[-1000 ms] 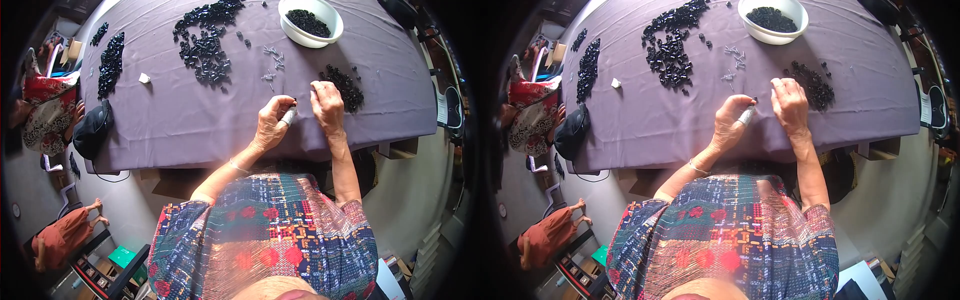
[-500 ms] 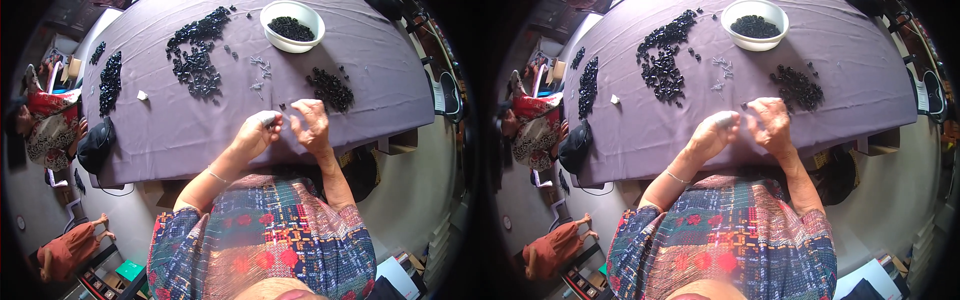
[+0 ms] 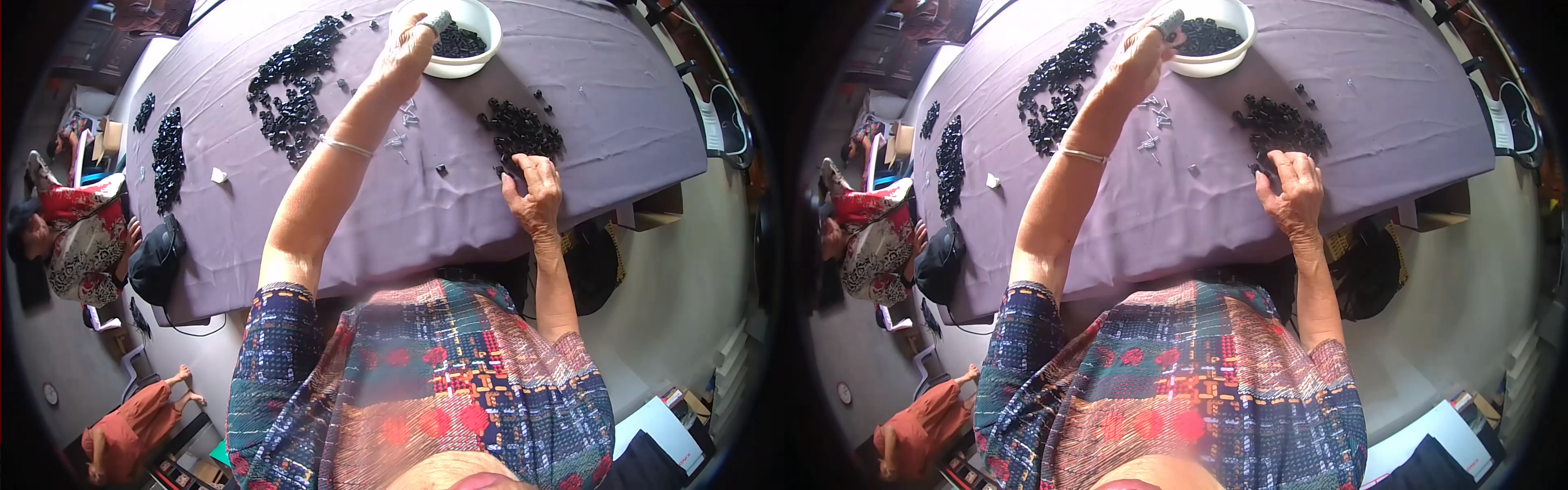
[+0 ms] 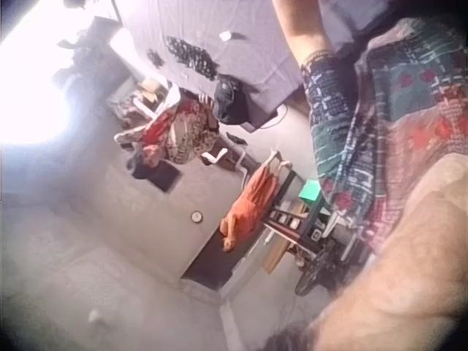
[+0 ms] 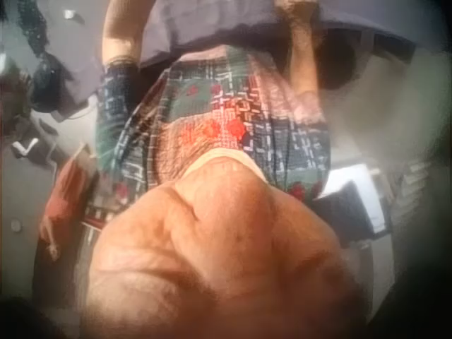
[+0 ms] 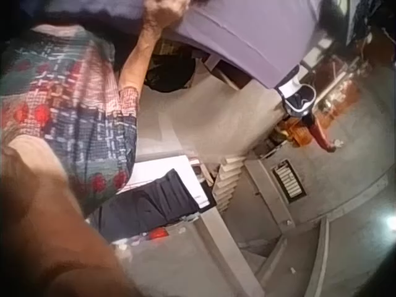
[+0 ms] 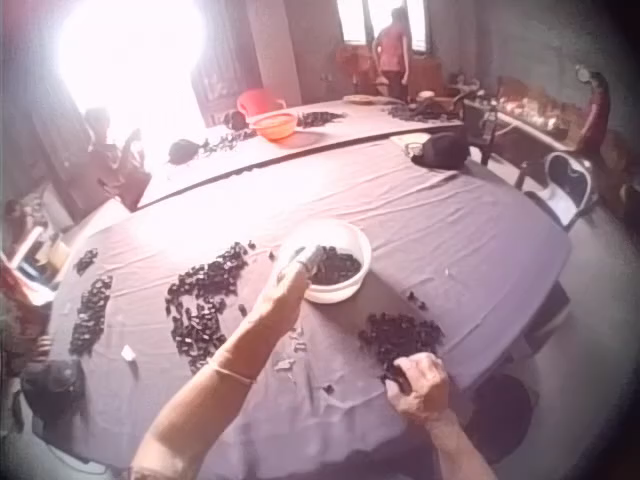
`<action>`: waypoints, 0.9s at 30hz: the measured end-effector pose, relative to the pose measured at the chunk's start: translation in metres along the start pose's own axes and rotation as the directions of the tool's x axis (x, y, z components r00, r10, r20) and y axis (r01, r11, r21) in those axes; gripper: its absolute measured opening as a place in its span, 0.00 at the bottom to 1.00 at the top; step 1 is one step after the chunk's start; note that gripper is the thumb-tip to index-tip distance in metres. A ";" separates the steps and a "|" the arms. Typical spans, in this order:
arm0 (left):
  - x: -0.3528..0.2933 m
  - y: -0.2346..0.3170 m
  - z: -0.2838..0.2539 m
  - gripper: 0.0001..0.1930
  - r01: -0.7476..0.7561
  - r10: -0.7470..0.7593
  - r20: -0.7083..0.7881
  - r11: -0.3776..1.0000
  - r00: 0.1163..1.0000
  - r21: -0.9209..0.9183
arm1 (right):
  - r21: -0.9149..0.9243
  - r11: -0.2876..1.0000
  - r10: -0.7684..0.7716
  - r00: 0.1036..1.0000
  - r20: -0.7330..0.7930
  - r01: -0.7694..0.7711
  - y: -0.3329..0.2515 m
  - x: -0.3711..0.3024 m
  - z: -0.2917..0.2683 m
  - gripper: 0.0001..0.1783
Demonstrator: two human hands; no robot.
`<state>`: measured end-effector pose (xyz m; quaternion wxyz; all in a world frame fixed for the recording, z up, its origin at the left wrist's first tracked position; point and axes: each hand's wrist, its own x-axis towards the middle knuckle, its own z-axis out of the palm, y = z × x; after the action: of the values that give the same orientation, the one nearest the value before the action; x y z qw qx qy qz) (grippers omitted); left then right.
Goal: The person assembles small plastic clips and metal pins on a table by hand, inserting the pins into the clips and placing components into a bowl.
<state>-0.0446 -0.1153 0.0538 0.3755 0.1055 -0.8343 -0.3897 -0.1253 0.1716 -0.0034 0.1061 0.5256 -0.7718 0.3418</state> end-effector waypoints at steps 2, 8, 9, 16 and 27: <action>0.007 0.009 0.001 0.23 0.128 -0.124 0.042 0.984 0.991 -0.126 | -0.005 1.000 0.019 1.000 0.009 -0.018 0.006 -0.003 0.000 0.21; -0.077 0.071 0.012 0.16 0.387 -0.390 -0.071 0.921 0.918 -0.047 | -0.051 0.997 0.054 0.995 0.089 -0.050 0.002 -0.003 -0.001 0.24; -0.095 0.075 0.014 0.11 0.322 -0.324 -0.036 0.945 0.945 -0.049 | -0.055 0.996 0.080 0.992 0.099 -0.075 0.001 -0.003 -0.003 0.25; -0.171 0.106 0.036 0.09 0.144 -0.148 0.178 0.989 0.973 0.032 | 0.039 0.971 0.225 0.951 0.212 -0.238 -0.008 -0.002 -0.006 0.21; -0.191 0.097 0.047 0.09 0.027 -0.047 0.178 0.993 0.983 0.118 | -0.090 0.983 0.177 0.962 0.206 -0.161 -0.010 0.007 -0.001 0.11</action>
<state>0.0665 0.0665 0.0011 0.2843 0.1067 -0.8839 -0.3558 -0.1197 0.1649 0.0053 0.0122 0.4870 -0.8327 0.2632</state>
